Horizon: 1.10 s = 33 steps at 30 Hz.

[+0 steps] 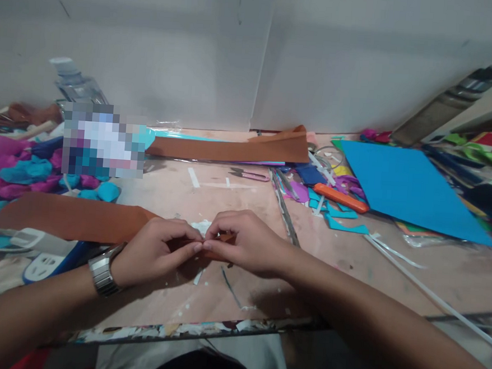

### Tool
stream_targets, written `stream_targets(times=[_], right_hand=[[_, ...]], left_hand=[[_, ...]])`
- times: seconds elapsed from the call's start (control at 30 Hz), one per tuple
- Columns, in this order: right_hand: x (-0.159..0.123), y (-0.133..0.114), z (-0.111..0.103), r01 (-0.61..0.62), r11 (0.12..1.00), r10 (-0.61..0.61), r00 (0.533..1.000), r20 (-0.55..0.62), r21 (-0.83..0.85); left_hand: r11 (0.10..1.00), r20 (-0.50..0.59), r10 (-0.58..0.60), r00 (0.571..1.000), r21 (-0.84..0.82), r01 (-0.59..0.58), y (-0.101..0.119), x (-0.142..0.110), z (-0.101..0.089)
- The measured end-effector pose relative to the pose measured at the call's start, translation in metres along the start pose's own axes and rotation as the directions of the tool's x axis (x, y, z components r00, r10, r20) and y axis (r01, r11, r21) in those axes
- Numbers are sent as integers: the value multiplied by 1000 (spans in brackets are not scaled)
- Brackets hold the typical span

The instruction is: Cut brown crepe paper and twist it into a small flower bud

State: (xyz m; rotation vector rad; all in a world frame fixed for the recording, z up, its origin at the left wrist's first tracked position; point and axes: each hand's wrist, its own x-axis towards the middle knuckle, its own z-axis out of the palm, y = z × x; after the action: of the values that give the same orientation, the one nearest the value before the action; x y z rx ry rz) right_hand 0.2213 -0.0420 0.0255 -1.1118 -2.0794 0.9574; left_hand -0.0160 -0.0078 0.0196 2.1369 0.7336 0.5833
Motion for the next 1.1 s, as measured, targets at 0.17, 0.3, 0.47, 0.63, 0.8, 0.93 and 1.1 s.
stream_targets(times=[0.17, 0.3, 0.47, 0.63, 0.8, 0.93, 1.1], right_hand=[[0, 0, 0, 33, 999, -33, 999, 20, 6], [-1, -1, 0, 37, 999, -37, 999, 37, 0], [-1, 0, -1, 0, 1000, 0, 1000, 26, -12], [1, 4, -4, -48, 998, 49, 999, -19, 27], [2, 4, -4, -79, 993, 85, 994, -66, 87], [0, 3, -1, -83, 992, 87, 996, -38, 94], [0, 2, 2, -40, 999, 42, 998, -36, 34]], left_hand=[[1000, -13, 15, 1000, -2, -15, 2, 0, 0], [1000, -42, 21, 999, 9, -20, 2, 1, 0], [998, -71, -56, 996, 33, 58, -1, 1, -2], [991, -122, -124, 985, 38, 129, -6, 3, -4], [995, -122, -95, 988, -6, 95, -6, 4, -6], [999, 20, -36, 999, -10, 36, -2, 2, -4], [996, 53, 19, 998, 84, -23, -3, 1, -1]])
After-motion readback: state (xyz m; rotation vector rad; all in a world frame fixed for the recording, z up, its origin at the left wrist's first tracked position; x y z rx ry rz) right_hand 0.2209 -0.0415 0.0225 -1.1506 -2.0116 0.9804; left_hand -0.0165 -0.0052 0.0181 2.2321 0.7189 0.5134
